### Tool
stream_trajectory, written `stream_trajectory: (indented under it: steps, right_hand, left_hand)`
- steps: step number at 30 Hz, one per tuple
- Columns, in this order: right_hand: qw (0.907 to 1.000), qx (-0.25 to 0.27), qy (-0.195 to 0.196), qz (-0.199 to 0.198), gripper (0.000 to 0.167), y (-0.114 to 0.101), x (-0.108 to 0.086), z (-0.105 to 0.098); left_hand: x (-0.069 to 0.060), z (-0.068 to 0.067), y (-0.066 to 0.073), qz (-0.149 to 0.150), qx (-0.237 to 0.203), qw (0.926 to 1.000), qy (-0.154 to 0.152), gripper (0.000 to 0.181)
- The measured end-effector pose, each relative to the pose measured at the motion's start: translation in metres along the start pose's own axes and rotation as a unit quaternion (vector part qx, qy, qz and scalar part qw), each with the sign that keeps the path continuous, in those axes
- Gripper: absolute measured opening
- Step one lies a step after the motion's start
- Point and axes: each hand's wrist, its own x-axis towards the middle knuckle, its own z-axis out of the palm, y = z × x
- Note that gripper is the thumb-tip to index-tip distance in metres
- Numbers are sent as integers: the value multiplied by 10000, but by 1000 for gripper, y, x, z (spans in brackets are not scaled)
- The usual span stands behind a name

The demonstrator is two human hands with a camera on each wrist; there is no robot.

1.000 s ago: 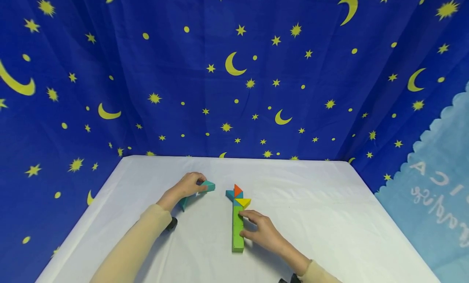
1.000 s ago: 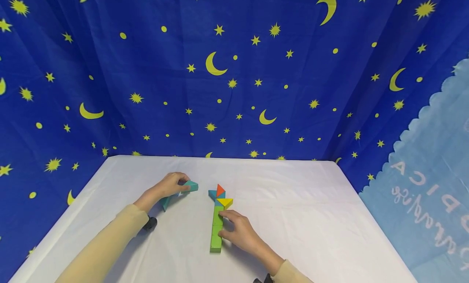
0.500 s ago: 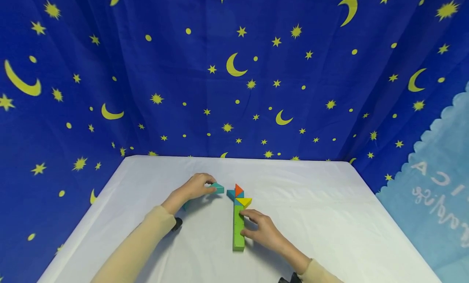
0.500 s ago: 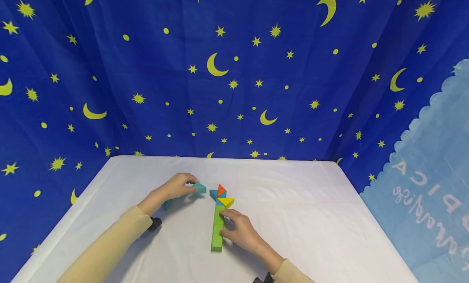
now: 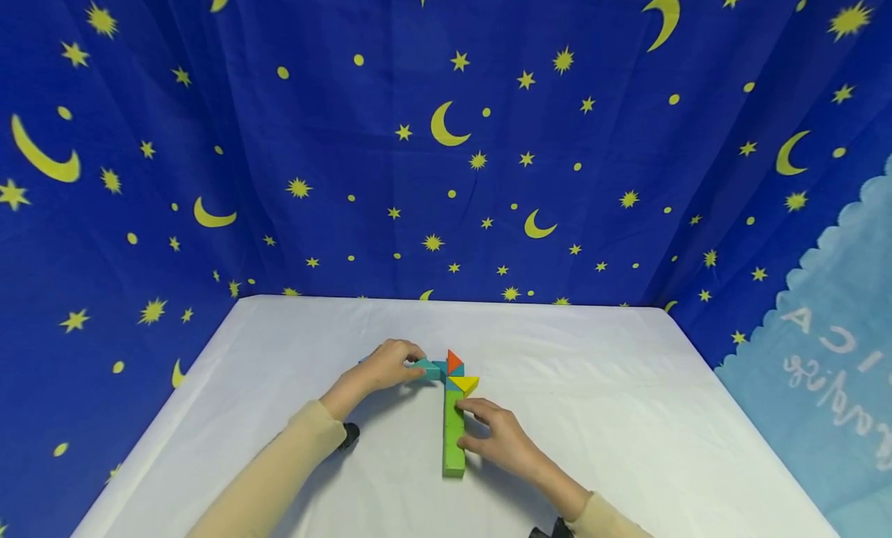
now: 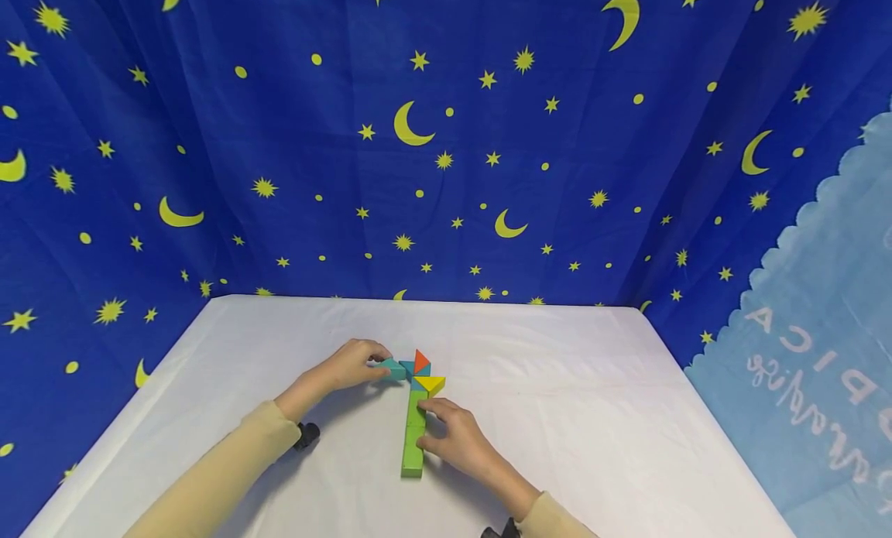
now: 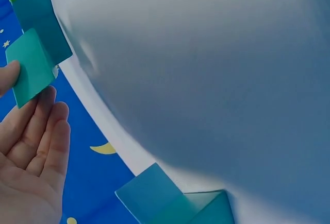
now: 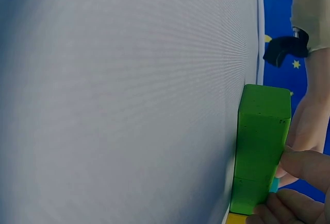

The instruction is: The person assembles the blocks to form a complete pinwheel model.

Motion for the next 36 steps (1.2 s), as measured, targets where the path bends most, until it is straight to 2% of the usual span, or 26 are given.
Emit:
stream_trajectory:
  steps: [7, 17, 24, 36]
  right_hand:
    - [10000, -36, 17, 10, 51, 0, 0, -1]
    - [10000, -56, -15, 3, 52, 0, 0, 0]
    - [9999, -59, -48, 104, 53, -1, 0, -1]
    - [10000, -43, -6, 1, 52, 0, 0, 0]
  left_hand:
    - [1, 6, 0, 89, -28, 9999, 43, 19]
    - [1, 8, 3, -56, -142, 9999, -80, 21]
    - [3, 10, 2, -289, -93, 9994, -147, 26]
    - [6, 13, 3, -398, -103, 9991, -87, 30]
